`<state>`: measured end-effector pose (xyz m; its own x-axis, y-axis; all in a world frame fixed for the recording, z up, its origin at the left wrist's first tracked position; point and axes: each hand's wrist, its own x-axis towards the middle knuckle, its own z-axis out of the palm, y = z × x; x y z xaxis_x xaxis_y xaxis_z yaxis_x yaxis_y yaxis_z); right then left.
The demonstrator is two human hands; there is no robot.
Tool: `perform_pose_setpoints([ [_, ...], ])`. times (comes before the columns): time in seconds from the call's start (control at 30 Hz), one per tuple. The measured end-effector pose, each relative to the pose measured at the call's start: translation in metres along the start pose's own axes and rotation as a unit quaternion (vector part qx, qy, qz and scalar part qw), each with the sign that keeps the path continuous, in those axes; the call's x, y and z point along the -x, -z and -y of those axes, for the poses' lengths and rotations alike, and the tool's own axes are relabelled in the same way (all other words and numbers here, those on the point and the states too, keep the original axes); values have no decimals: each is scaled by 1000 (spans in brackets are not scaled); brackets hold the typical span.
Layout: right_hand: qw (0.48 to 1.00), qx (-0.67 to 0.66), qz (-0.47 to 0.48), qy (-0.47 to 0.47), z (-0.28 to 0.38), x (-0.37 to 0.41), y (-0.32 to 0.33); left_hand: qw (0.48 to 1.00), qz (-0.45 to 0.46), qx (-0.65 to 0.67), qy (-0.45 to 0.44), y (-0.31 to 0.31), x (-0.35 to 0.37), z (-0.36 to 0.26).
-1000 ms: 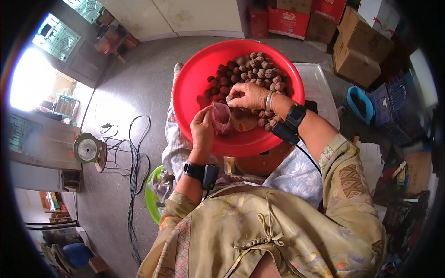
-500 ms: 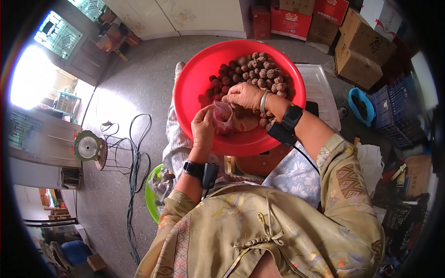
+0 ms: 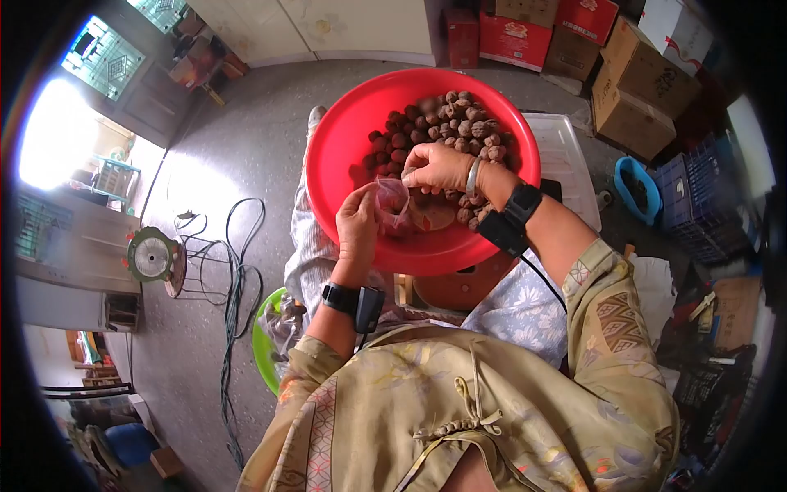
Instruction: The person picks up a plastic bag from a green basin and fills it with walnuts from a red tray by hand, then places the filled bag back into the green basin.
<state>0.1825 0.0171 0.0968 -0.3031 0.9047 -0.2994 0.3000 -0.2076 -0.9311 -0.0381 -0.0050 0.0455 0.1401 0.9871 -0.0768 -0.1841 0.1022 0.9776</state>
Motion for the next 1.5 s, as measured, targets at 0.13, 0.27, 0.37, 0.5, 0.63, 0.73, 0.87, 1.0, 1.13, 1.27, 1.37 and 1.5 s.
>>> perform_pose_setpoints([
  [0.13,991,74,-35,102,-8,-10,-4,1000,-3,-3,-2,-1,1,0],
  [0.27,979,160,-56,111,-7,-13,-11,1000,-4,-5,-6,0,-1,2],
  [0.37,996,59,-38,45,3,-4,-15,1000,-4,-1,-7,-1,1,0],
  [0.5,996,71,-30,43,7,1,-1,1000,0,-18,-7,0,1,0],
  [0.63,988,129,-57,60,-23,-7,25,1000,-7,-30,-6,0,1,0],
  [0.73,928,357,-61,86,-35,-1,34,1000,-6,-26,-4,1,0,1],
  [0.87,885,465,-34,-1,-54,-3,33,999,0,-31,-6,1,0,1],
  [1.0,847,531,-20,-14,-54,3,38,1000,4,-28,2,0,2,-2],
  [1.13,819,568,-35,-78,-57,11,50,1000,9,-25,-3,-1,1,-1],
  [1.27,748,654,63,-101,-51,21,49,999,14,-37,-4,0,1,-1],
  [1.37,764,623,109,-128,-39,30,34,999,19,-31,-3,0,1,-1],
  [1.5,730,667,130,-72,-63,31,15,1000,12,-24,-12,3,-3,5],
])
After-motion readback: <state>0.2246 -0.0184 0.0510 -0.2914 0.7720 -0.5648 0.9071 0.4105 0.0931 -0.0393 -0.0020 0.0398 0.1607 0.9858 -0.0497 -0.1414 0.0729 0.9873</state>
